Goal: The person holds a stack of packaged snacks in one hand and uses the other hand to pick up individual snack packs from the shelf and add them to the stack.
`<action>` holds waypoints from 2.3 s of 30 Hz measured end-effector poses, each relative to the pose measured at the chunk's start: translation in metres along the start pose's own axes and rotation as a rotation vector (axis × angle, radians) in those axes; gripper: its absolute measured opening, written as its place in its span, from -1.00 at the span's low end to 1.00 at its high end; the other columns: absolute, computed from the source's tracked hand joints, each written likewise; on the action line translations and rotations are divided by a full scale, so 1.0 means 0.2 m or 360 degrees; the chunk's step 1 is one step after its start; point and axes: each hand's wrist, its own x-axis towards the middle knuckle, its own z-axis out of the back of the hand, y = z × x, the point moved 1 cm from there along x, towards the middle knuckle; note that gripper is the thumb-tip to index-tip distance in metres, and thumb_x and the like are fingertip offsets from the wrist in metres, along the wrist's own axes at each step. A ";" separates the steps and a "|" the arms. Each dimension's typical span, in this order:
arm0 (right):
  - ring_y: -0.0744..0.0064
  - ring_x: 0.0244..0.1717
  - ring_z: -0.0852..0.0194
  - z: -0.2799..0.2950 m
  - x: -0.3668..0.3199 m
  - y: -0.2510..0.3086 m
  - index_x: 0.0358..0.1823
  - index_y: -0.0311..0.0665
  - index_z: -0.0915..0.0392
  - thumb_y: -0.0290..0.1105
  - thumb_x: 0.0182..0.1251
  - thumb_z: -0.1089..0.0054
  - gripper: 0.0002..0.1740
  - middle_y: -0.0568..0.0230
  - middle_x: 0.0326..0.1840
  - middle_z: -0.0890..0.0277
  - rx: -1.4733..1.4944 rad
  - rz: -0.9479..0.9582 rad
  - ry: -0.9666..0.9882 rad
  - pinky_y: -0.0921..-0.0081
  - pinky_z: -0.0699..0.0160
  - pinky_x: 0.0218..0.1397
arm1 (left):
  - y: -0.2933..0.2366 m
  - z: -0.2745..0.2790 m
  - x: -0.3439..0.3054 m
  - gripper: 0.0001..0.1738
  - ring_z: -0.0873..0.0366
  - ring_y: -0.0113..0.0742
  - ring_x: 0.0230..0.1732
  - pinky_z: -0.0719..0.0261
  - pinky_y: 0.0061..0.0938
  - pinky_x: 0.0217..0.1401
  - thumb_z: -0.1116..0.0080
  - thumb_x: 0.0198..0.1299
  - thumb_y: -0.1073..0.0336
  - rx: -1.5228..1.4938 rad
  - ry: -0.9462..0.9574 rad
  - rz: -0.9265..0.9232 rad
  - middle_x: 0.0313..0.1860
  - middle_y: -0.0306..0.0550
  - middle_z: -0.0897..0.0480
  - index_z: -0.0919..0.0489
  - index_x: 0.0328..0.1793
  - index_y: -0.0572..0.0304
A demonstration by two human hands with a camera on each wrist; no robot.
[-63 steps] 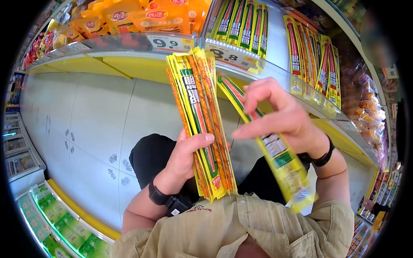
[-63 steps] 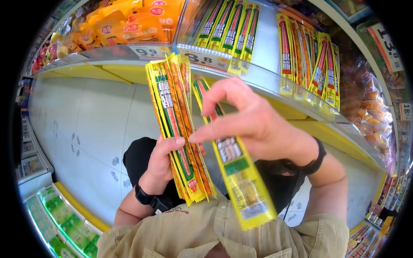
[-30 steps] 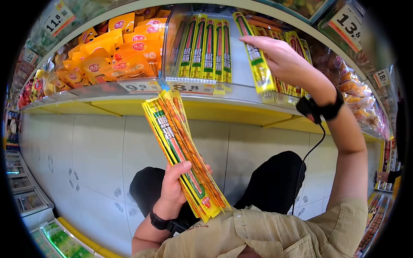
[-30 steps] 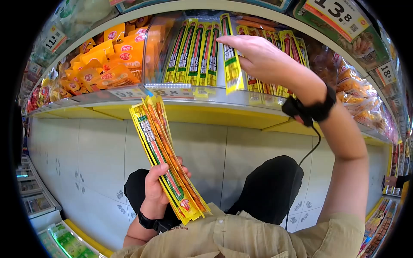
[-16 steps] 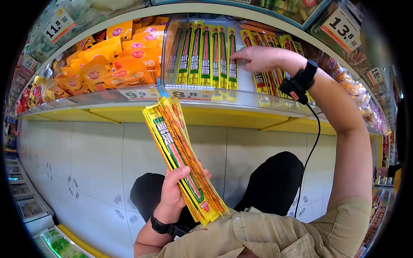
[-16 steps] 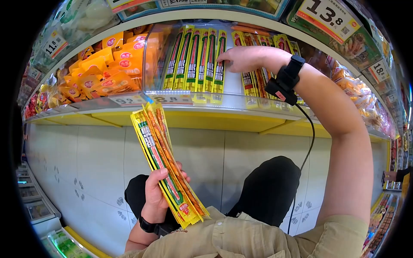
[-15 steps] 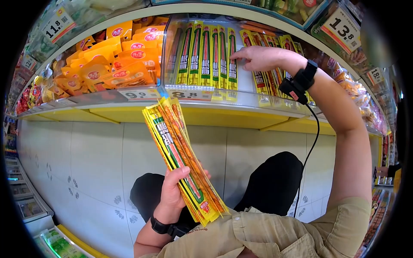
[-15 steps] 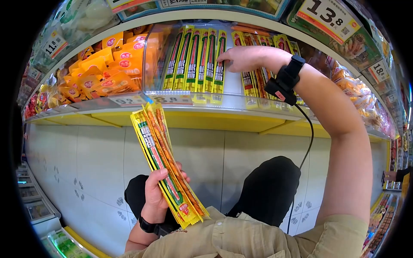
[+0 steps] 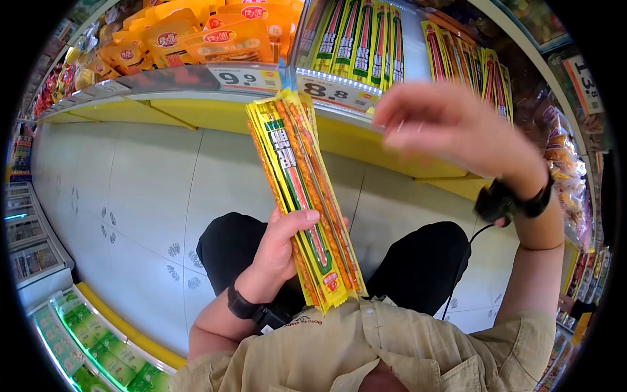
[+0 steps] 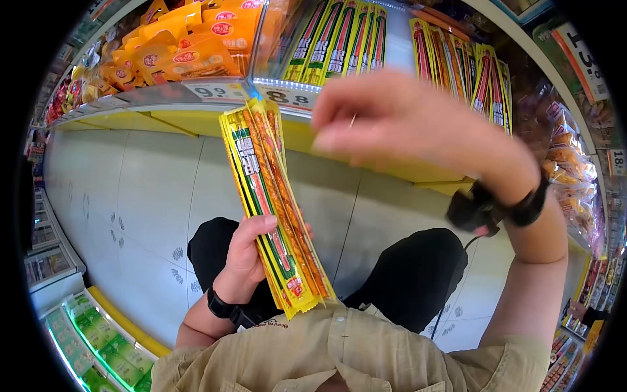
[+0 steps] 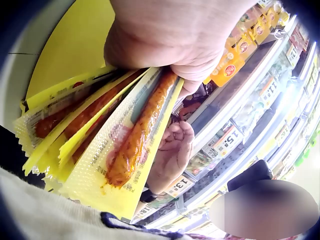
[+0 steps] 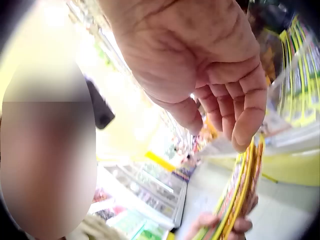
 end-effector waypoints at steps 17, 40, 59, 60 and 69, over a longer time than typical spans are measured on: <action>0.71 -0.23 -0.42 -0.45 0.07 -0.25 -0.03 -0.34 -0.42 -0.50 0.21 -0.15 -0.71 0.33 -0.24 -0.49 0.0759 -0.0234 0.0066 0.62 -0.48 -0.17 | -0.05 -0.04 -0.02 -0.42 -0.57 -0.14 0.00 -0.57 -0.26 0.12 0.03 0.06 0.44 -0.0149 0.0054 -0.0011 0.02 0.04 -0.54 -0.28 0.29 0.31; 0.48 -0.44 -0.34 -0.59 -0.06 -0.29 -0.32 -0.11 -0.50 -0.40 -0.07 -0.22 -0.79 0.40 -0.44 -0.30 -0.1220 0.1433 -0.0752 0.50 -0.34 -0.35 | 0.03 0.00 0.00 -0.52 -0.62 -0.24 -0.06 -0.65 -0.33 0.02 0.00 0.18 0.46 -0.0143 0.0122 0.0090 0.00 0.03 -0.57 -0.33 0.26 0.34; 0.50 -0.45 -0.37 -0.55 -0.15 -0.33 -0.15 -0.18 -0.53 -0.41 0.07 -0.15 -0.73 0.41 -0.45 -0.28 -0.0945 0.1167 -0.0606 0.57 -0.30 -0.51 | 0.05 -0.01 0.03 -0.46 -0.61 -0.30 -0.11 -0.66 -0.43 -0.06 -0.02 0.10 0.47 0.0062 0.0063 0.0003 -0.02 -0.03 -0.56 -0.32 0.27 0.31; 0.49 -0.45 -0.38 -0.53 -0.15 -0.32 -0.15 -0.17 -0.53 -0.42 0.07 -0.15 -0.74 0.41 -0.45 -0.28 -0.0914 0.1168 -0.0632 0.56 -0.31 -0.50 | 0.04 -0.05 0.02 -0.46 -0.61 -0.31 -0.13 -0.66 -0.44 -0.08 -0.02 0.09 0.46 0.0060 0.0039 0.0004 -0.05 -0.05 -0.57 -0.33 0.27 0.32; 0.36 -0.49 -0.36 -0.60 -0.11 -0.32 -0.20 -0.22 -0.55 -0.42 -0.04 -0.24 -0.72 0.34 -0.46 -0.33 -0.0810 0.1149 -0.0736 0.44 -0.34 -0.48 | 0.10 0.08 -0.01 -0.56 -0.64 -0.20 -0.36 -0.69 -0.37 -0.40 -0.02 0.21 0.16 0.0036 -0.0130 0.0201 -0.31 0.02 -0.60 -0.42 0.10 0.34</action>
